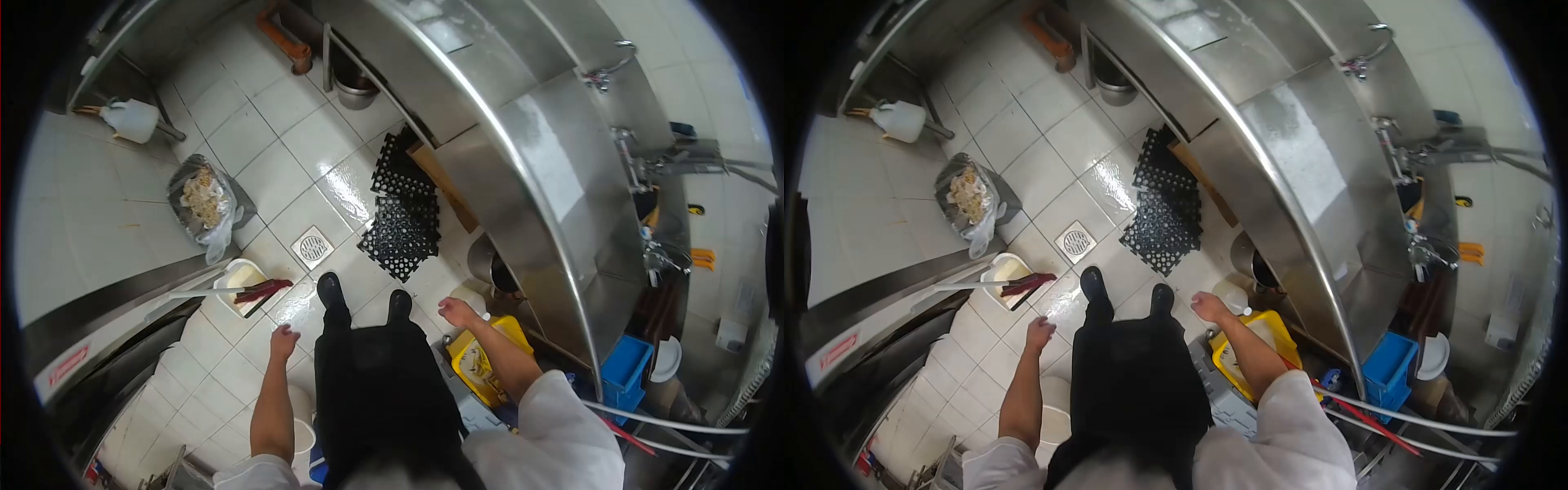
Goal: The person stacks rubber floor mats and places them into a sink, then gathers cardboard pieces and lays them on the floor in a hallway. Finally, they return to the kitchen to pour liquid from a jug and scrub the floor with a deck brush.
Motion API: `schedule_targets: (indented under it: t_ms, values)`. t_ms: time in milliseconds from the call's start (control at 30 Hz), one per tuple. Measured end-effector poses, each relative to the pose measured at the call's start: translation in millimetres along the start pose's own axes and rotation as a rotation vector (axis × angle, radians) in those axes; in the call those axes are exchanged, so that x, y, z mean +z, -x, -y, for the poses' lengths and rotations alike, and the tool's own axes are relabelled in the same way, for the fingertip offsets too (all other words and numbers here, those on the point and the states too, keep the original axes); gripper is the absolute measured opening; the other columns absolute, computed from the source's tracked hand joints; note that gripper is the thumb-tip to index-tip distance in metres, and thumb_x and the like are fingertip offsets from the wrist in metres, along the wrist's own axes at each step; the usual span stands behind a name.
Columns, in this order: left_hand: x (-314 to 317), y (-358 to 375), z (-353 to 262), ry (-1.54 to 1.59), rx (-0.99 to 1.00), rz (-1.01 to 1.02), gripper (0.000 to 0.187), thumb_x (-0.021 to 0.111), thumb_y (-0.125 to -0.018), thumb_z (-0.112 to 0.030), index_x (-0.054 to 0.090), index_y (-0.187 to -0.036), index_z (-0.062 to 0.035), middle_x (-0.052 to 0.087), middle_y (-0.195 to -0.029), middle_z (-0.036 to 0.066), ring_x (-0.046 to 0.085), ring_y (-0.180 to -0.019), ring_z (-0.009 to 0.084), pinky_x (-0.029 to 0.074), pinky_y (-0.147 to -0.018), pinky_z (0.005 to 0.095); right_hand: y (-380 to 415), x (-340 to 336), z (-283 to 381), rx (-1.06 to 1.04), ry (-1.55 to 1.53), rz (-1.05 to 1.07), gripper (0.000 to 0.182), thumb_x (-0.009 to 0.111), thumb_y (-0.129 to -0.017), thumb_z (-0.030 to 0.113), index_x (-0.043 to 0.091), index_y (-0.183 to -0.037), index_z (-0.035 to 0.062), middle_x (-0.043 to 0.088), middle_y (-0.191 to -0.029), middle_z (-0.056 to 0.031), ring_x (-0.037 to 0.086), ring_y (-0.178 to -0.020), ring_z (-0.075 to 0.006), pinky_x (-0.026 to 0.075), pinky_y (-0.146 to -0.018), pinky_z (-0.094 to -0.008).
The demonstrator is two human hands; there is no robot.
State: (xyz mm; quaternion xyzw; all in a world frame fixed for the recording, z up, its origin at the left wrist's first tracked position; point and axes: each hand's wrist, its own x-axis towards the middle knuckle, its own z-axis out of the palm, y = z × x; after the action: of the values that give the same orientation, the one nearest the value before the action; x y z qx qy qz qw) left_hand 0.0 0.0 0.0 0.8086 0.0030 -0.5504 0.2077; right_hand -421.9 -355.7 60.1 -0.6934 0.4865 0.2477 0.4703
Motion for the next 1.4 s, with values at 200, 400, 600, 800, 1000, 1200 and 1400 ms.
schedule_targets:
  t_ms: [200, 400, 600, 800, 1000, 1200, 1400]
  values:
    - [51.0, -162.5, -60.9, -0.246, 0.389, -0.111, 0.054, 0.071, -0.074, -0.022, 0.060, -0.122, 0.0008, 0.066, -0.114, 0.021, 0.063, -0.108, 0.0315, 0.049, -0.093, 0.0383, -202.3, 63.8, -134.8, 0.111, 0.459, -0.009, 0.036, 0.055, -0.083, 0.029, 0.066, -0.109, 0.0063, 0.064, -0.115, -0.0188, 0.061, -0.106, -0.0363, 0.048, -0.095, -0.0411]
    - [178.5, -335.9, -73.6, -0.321, 0.460, 0.026, 0.053, 0.071, -0.076, -0.021, 0.058, -0.123, -0.0005, 0.066, -0.113, 0.022, 0.067, -0.097, 0.0327, 0.052, -0.087, 0.0399, -385.0, 66.2, -166.8, 0.297, 0.179, -0.215, 0.038, 0.058, -0.081, 0.025, 0.066, -0.113, 0.0061, 0.063, -0.118, -0.0187, 0.059, -0.112, -0.0368, 0.047, -0.098, -0.0403]
    - [324.6, -456.8, -97.4, -0.332, 0.550, 0.154, 0.063, 0.074, -0.075, -0.024, 0.052, -0.129, 0.0007, 0.063, -0.116, 0.022, 0.064, -0.104, 0.0338, 0.050, -0.091, 0.0395, -498.4, 76.0, -242.3, 0.340, -0.100, -0.428, 0.056, 0.059, -0.087, 0.034, 0.050, -0.135, 0.0071, 0.047, -0.139, -0.0244, 0.050, -0.125, -0.0386, 0.040, -0.106, -0.0418]
    - [396.8, -467.1, -130.6, -0.326, 0.878, -0.033, 0.070, 0.076, -0.073, -0.017, 0.046, -0.132, 0.0040, 0.054, -0.122, 0.022, 0.050, -0.114, 0.0383, 0.044, -0.096, 0.0453, -514.8, 210.8, -290.0, 0.319, -0.441, -0.808, 0.053, 0.067, -0.085, 0.024, 0.049, -0.127, -0.0024, 0.053, -0.124, -0.0256, 0.048, -0.119, -0.0392, 0.037, -0.103, -0.0457]
    - [388.3, -467.2, -122.1, -0.689, 0.861, -0.114, 0.070, 0.067, -0.069, 0.001, 0.048, -0.135, -0.0115, 0.048, -0.127, 0.011, 0.045, -0.117, 0.0341, 0.042, -0.094, 0.0457, -436.1, 253.2, -243.2, 0.024, -0.159, -0.591, 0.026, 0.059, -0.088, 0.024, 0.064, -0.105, 0.0045, 0.065, -0.107, -0.0133, 0.059, -0.103, -0.0366, 0.044, -0.097, -0.0447]
    - [385.4, -458.7, -103.3, -0.773, 0.988, -0.163, 0.074, 0.065, -0.071, 0.001, 0.042, -0.140, -0.0097, 0.037, -0.143, 0.016, 0.038, -0.126, 0.0384, 0.035, -0.104, 0.0489, -509.5, 64.3, -275.6, 0.150, -0.956, -0.431, 0.015, 0.056, -0.090, 0.019, 0.063, -0.093, 0.0057, 0.064, -0.096, -0.0078, 0.062, -0.089, -0.0193, 0.049, -0.082, -0.0304]
    - [388.1, -462.9, -93.5, -0.574, 0.836, -0.285, 0.075, 0.071, -0.071, -0.007, 0.040, -0.139, -0.0060, 0.036, -0.141, 0.018, 0.037, -0.127, 0.0390, 0.027, -0.108, 0.0531, -600.9, -35.8, -205.3, 0.291, -1.781, -0.657, 0.028, 0.063, -0.089, 0.025, 0.058, -0.112, 0.0114, 0.060, -0.094, -0.0051, 0.056, -0.080, -0.0243, 0.051, -0.081, -0.0389]
